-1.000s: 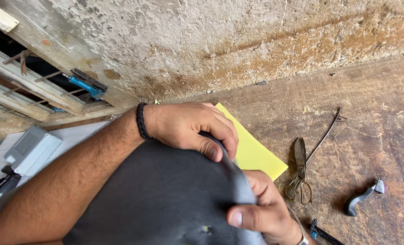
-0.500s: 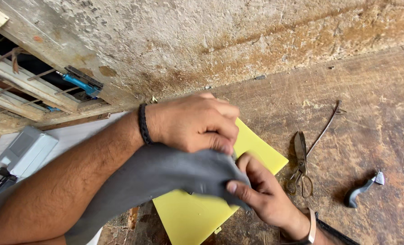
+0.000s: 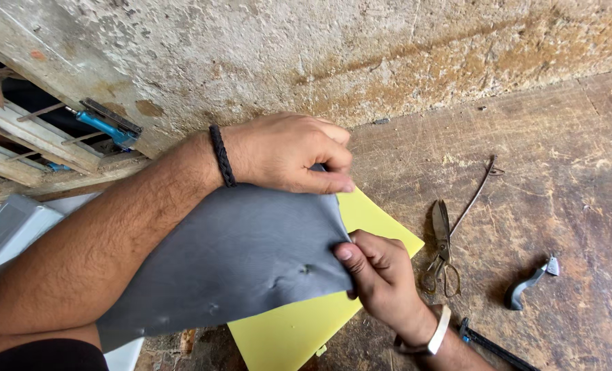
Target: The person staples gray fabric onto a wooden chair frame using a pneumatic staple gun, trims excess fabric with scissors, and attaches the finished cushion to a curved sofa. The person works on the underside of the cushion, securing the fabric around the edges and corners.
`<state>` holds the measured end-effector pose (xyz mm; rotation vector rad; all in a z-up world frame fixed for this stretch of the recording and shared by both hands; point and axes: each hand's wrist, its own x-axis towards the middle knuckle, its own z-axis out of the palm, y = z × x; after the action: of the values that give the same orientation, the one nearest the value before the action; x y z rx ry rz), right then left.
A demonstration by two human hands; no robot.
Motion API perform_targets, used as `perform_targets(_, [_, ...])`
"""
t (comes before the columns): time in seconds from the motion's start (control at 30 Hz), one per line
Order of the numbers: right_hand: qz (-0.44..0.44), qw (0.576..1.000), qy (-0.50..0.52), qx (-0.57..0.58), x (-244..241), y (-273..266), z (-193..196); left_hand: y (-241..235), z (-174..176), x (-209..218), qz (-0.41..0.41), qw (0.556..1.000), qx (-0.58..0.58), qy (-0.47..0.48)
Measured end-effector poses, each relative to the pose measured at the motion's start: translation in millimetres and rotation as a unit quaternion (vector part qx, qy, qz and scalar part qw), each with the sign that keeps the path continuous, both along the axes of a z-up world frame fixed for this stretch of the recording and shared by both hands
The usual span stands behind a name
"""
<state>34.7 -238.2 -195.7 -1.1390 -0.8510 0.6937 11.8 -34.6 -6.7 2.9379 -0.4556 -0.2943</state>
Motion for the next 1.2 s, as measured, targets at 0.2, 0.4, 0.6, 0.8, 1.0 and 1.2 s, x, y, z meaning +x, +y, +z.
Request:
perform_targets(0.2, [-0.037,0.987,-0.149,0.049,28.8,32.0,-38.6,8.3,0.3,5.9,0.135,0.983,-0.037,0.114])
perform_targets(0.4, [-0.098,0.956,-0.252,0.117,53.5,74.5,-56.0,32.7,-13.5,3.3,0.105,0.990,-0.079,0.045])
perform_targets(0.6, [-0.089,0.955,-0.226,0.170,65.2,117.1,-72.0,8.2,-14.1,-27.1,0.172,0.951,0.171,-0.192])
perform_targets(0.8, [-0.070,0.974,-0.173,0.130,69.8,138.6,-80.5,-38.4,-51.4,-60.5,0.306,0.829,0.335,-0.326])
perform_targets(1.0, [-0.002,0.974,-0.153,0.165,69.3,133.6,-70.0,-47.6,-62.6,-55.9,0.351,0.816,0.307,-0.343])
perform_targets(1.2, [0.021,0.977,-0.128,0.172,70.9,128.5,-65.0,-53.2,-75.1,-50.7,0.356,0.785,0.345,-0.372])
